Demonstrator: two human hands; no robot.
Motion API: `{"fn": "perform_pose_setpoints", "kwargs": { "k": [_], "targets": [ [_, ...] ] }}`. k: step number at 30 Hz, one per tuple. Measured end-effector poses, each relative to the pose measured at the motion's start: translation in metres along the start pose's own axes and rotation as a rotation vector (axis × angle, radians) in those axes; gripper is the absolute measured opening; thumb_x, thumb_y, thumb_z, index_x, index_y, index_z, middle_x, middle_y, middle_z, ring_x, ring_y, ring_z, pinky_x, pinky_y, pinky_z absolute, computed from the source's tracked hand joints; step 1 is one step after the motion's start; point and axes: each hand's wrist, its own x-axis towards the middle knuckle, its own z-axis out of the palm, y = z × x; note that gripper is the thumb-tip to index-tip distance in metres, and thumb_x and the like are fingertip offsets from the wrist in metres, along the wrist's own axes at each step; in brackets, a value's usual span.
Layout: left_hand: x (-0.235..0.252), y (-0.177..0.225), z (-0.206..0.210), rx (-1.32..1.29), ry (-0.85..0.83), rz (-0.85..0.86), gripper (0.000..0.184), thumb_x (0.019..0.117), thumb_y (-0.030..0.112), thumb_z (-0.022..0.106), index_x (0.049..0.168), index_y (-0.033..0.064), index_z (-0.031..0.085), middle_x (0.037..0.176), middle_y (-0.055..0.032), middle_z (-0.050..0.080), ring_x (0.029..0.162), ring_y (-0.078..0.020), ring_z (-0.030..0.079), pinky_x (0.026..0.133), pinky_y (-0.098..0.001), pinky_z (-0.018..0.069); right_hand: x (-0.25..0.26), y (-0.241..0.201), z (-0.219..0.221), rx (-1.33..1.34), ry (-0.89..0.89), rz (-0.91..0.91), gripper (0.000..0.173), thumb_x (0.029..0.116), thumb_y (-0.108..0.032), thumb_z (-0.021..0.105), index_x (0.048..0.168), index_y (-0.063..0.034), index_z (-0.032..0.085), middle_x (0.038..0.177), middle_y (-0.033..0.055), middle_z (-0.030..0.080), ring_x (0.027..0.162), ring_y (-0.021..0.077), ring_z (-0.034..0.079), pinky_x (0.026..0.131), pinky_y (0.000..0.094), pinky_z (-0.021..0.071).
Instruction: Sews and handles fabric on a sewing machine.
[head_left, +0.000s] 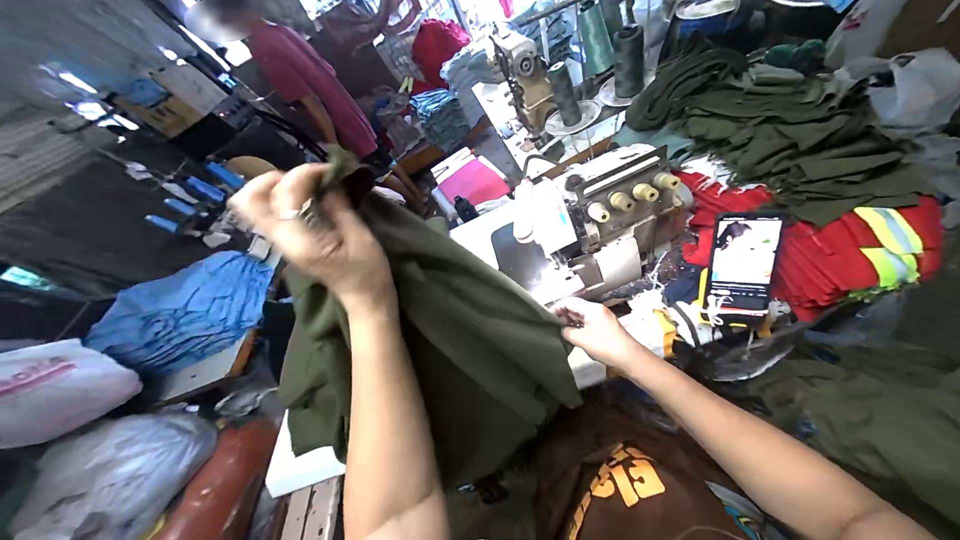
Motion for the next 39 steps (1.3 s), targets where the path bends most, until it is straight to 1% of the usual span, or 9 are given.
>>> {"fn": "perform_pose_setpoints", "kwargs": {
  "k": [2,4,7,12,21,25,28,36,39],
  "targets": [
    [-0.009,-0.013,0.017,-0.028,-0.384,-0.144,0.028,0.1011,0.007,0.056,0.126,-0.0016,0.066,0.132,-0.0270,0.058,0.130,-0.0365,0.052,0.112,-0.0465,0.0406,-0.003,0.005,0.002,0.357,-0.076,0.113,0.022,0.0950,-0.006,0.059,0.116,-0.0051,0.065,0.078,0.0001,0.061,0.047,0.0041,0.046,0.043,0.0205,0.0413],
    [-0.042,0.002,0.025,-0.096,-0.784,-0.330,0.046,0.1007,0.007,0.059,0.146,-0.0005,0.049,0.149,-0.0216,0.051,0.140,-0.0331,0.050,0.116,-0.0498,0.0417,-0.005,0.014,-0.001,0.623,-0.141,0.274,0.013,0.0983,-0.008,0.058,0.111,-0.0063,0.062,0.063,-0.0017,0.055,0.041,0.0042,0.041,0.039,0.0197,0.0383],
    [-0.132,0.065,0.033,-0.127,-1.033,-0.509,0.030,0.1043,0.016,0.057,0.130,0.0046,0.067,0.132,-0.0115,0.067,0.122,-0.0248,0.065,0.106,-0.0476,0.0517,-0.005,0.034,-0.008,0.698,-0.159,0.424,0.011,0.0998,-0.013,0.061,0.110,-0.0093,0.061,0.067,-0.0012,0.056,0.045,0.0040,0.044,0.041,0.0189,0.0392],
    [-0.207,0.140,0.042,0.016,-0.801,-0.419,0.031,0.1036,0.023,0.056,0.128,0.0156,0.074,0.136,-0.0082,0.068,0.133,-0.0288,0.059,0.116,-0.0614,0.0370,-0.007,0.052,-0.022,0.528,-0.179,0.378,0.017,0.0941,-0.008,0.068,0.111,-0.0093,0.063,0.073,-0.0029,0.061,0.047,0.0017,0.046,0.043,0.0166,0.0390],
    [-0.181,0.093,0.072,-0.231,-1.038,-0.440,0.040,0.1083,0.031,0.045,0.142,0.0199,0.064,0.151,-0.0014,0.056,0.146,-0.0204,0.044,0.125,-0.0541,0.0235,-0.007,0.063,-0.022,0.425,0.011,0.315,0.018,0.0939,-0.010,0.071,0.110,-0.0037,0.064,0.071,-0.0025,0.061,0.044,0.0016,0.045,0.043,0.0171,0.0410],
    [-0.180,0.069,0.040,-0.623,-0.771,-0.700,0.020,0.1008,0.007,0.061,0.116,0.0043,0.074,0.124,-0.0067,0.071,0.119,-0.0150,0.066,0.107,-0.0378,0.0529,-0.025,0.071,-0.018,0.400,0.164,0.235,0.020,0.0892,-0.006,0.073,0.107,-0.0022,0.066,0.071,-0.0022,0.061,0.045,0.0016,0.045,0.042,0.0180,0.0401],
    [-0.181,0.060,0.007,-0.568,-0.656,-0.643,0.012,0.0932,0.005,0.070,0.101,0.0094,0.077,0.109,-0.0003,0.073,0.112,-0.0138,0.065,0.100,-0.0376,0.0517,-0.037,0.075,-0.015,0.413,0.228,0.169,0.032,0.0885,-0.002,0.072,0.119,-0.0012,0.063,0.081,0.0002,0.064,0.048,0.0031,0.048,0.041,0.0178,0.0414],
    [-0.219,0.030,-0.032,-0.343,-1.183,-0.531,0.027,0.0927,0.036,0.073,0.112,0.0185,0.077,0.120,-0.0007,0.071,0.125,-0.0233,0.058,0.107,-0.0600,0.0379,-0.048,0.077,-0.011,0.435,0.248,-0.046,0.042,0.0881,0.003,0.068,0.127,-0.0043,0.054,0.087,0.0014,0.067,0.051,0.0046,0.052,0.041,0.0173,0.0408],
    [-0.218,0.035,-0.038,-0.335,-1.174,-0.447,0.017,0.0910,0.033,0.075,0.096,0.0175,0.078,0.111,-0.0032,0.071,0.125,-0.0255,0.057,0.109,-0.0627,0.0316,-0.052,0.078,-0.012,0.435,0.233,-0.062,0.041,0.0891,0.003,0.066,0.127,-0.0057,0.055,0.088,0.0020,0.067,0.051,0.0050,0.052,0.041,0.0177,0.0406]
  ]
}}
